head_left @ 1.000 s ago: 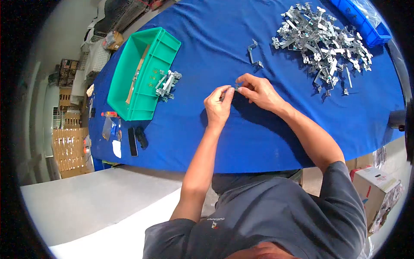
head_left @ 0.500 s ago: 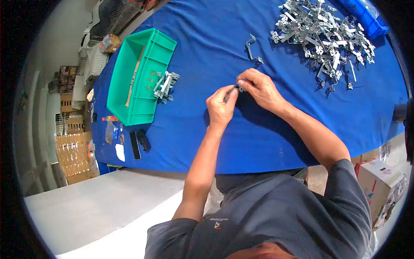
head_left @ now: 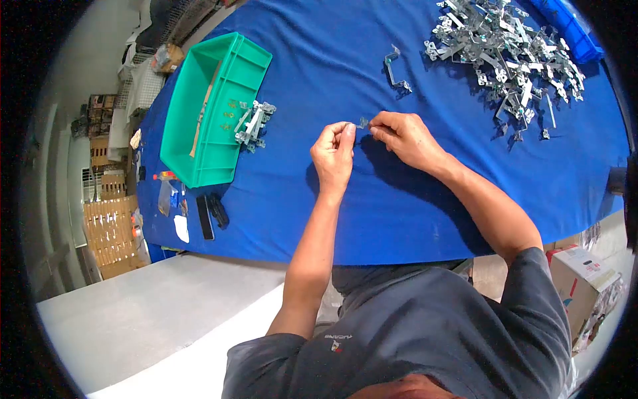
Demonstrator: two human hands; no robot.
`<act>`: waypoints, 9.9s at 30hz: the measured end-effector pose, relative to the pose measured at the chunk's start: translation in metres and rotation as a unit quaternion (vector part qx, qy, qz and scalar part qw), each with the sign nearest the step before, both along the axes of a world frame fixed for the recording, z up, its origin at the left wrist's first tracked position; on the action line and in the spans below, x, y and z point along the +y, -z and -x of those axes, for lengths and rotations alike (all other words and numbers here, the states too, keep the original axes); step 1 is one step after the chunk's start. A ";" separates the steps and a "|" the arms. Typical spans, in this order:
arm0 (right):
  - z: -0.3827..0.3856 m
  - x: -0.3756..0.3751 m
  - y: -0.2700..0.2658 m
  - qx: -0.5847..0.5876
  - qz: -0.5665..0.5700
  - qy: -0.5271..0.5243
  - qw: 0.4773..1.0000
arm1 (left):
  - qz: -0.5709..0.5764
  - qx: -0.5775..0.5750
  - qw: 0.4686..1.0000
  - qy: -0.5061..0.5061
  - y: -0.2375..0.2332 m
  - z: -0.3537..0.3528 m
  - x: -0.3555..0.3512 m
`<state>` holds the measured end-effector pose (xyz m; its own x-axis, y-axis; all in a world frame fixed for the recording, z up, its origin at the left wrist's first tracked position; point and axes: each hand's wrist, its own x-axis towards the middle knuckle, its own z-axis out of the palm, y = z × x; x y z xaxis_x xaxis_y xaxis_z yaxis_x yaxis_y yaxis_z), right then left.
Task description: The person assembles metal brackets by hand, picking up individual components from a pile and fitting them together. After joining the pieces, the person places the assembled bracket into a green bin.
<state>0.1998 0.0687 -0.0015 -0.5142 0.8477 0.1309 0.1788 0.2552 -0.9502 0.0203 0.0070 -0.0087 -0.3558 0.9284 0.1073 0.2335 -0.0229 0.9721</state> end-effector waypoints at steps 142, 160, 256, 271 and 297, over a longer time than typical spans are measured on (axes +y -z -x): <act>-0.001 0.003 0.009 -0.061 -0.070 -0.005 0.996 | 0.003 0.030 1.000 0.000 0.002 0.000 0.001; 0.004 0.004 0.005 0.083 -0.145 0.108 0.980 | -0.031 0.180 0.983 0.023 0.000 -0.005 -0.001; -0.001 -0.001 -0.004 0.014 -0.086 0.023 0.996 | -0.038 0.175 0.984 0.017 -0.005 -0.006 0.000; -0.003 0.001 0.001 -0.027 -0.086 0.004 0.996 | 0.012 0.054 0.998 0.003 0.006 0.003 0.001; 0.000 0.001 0.003 0.009 -0.075 0.048 0.996 | -0.022 0.209 0.976 0.048 -0.019 0.007 -0.002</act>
<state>0.1998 0.0696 -0.0047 -0.4285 0.8627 0.2686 0.1924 0.3775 -0.9058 0.0132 0.0055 0.0105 -0.1831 0.9468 0.2648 0.6047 -0.1040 0.7897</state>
